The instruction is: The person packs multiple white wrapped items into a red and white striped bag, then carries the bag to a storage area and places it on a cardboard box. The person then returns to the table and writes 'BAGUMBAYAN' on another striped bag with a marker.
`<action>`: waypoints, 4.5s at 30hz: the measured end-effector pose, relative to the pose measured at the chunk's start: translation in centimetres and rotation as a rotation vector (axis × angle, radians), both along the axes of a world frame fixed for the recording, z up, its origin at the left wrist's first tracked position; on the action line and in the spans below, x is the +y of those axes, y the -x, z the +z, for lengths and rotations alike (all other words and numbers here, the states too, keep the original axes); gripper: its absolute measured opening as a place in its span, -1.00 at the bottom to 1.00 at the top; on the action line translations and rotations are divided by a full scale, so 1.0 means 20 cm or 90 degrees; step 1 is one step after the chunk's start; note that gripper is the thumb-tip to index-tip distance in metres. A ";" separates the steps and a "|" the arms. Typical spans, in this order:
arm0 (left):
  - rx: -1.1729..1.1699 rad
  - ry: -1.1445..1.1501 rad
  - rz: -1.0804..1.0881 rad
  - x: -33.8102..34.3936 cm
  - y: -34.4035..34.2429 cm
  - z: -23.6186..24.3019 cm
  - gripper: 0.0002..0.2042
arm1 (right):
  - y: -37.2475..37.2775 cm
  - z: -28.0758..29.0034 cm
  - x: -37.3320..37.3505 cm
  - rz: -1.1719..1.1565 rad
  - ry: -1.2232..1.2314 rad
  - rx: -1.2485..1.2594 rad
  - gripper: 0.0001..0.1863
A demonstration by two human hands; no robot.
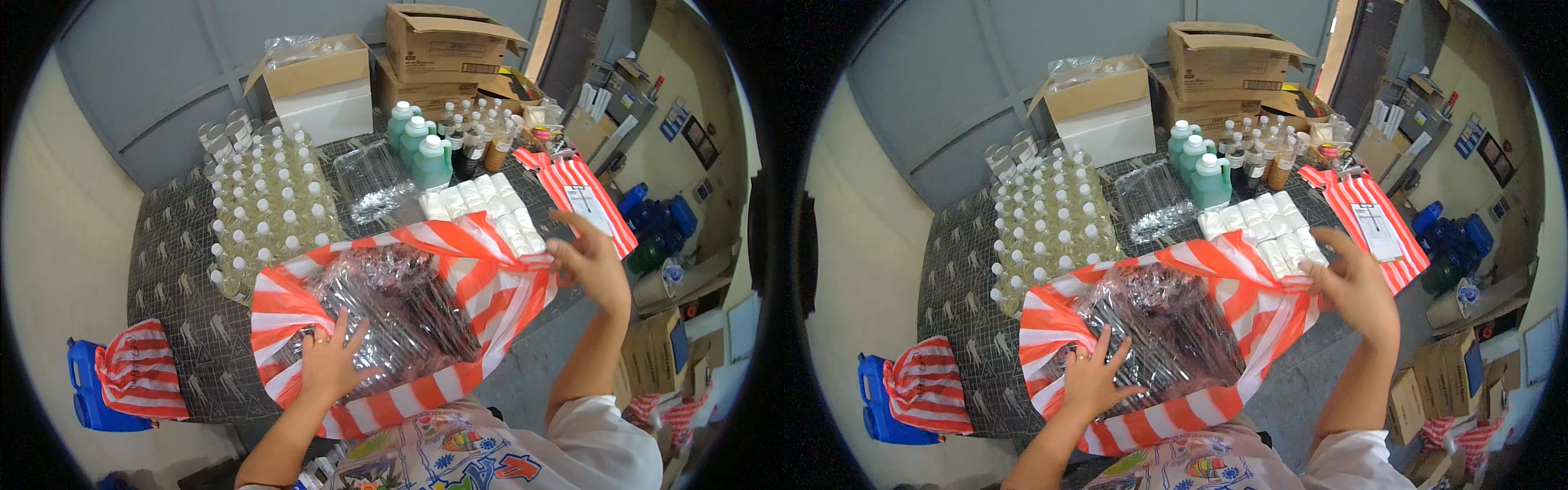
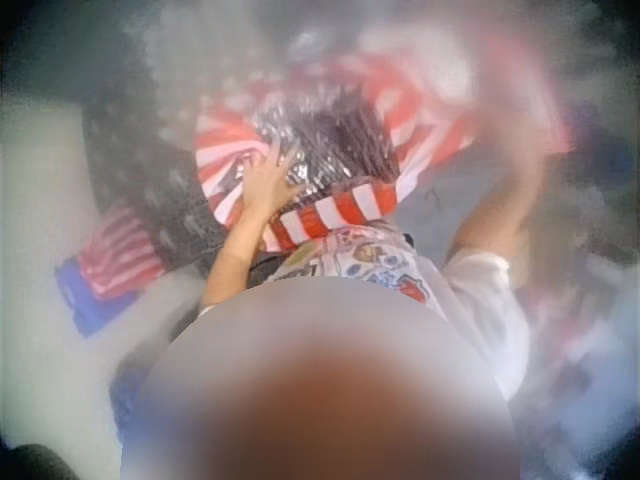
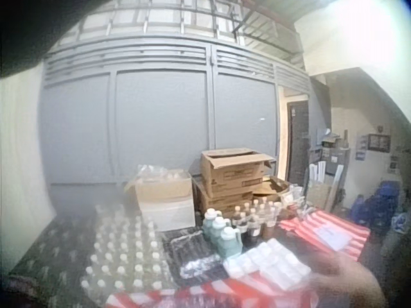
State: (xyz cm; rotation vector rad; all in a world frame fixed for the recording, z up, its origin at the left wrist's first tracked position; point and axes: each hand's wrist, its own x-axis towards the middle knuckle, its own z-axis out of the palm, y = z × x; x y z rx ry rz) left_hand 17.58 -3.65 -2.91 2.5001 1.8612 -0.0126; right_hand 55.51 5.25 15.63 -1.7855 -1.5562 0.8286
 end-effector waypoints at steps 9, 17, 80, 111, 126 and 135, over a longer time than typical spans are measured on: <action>0.024 0.078 -0.043 0.11 0.01 0.03 -0.10 | 0.30 -1.08 1.75 0.295 0.134 0.030 -0.51; -0.037 0.104 0.029 0.16 0.00 -0.11 -0.15 | 0.78 -2.24 2.45 0.147 0.110 -0.286 0.10; -1.197 0.303 0.039 -0.09 0.53 -0.32 -0.80 | 0.75 -0.73 -0.72 -0.150 0.040 0.808 -0.62; -0.351 -0.159 0.302 0.41 -0.66 -0.26 -0.26 | 0.17 -0.32 -0.02 0.592 0.007 0.805 -0.44; -0.407 0.040 0.147 -0.03 -0.51 -0.05 -0.27 | -0.01 -0.21 0.09 0.175 -0.151 0.297 -0.34; -0.161 -0.061 0.353 0.08 -0.14 -0.31 -0.22 | 0.58 -0.51 -0.10 0.636 -0.455 -0.180 -0.31</action>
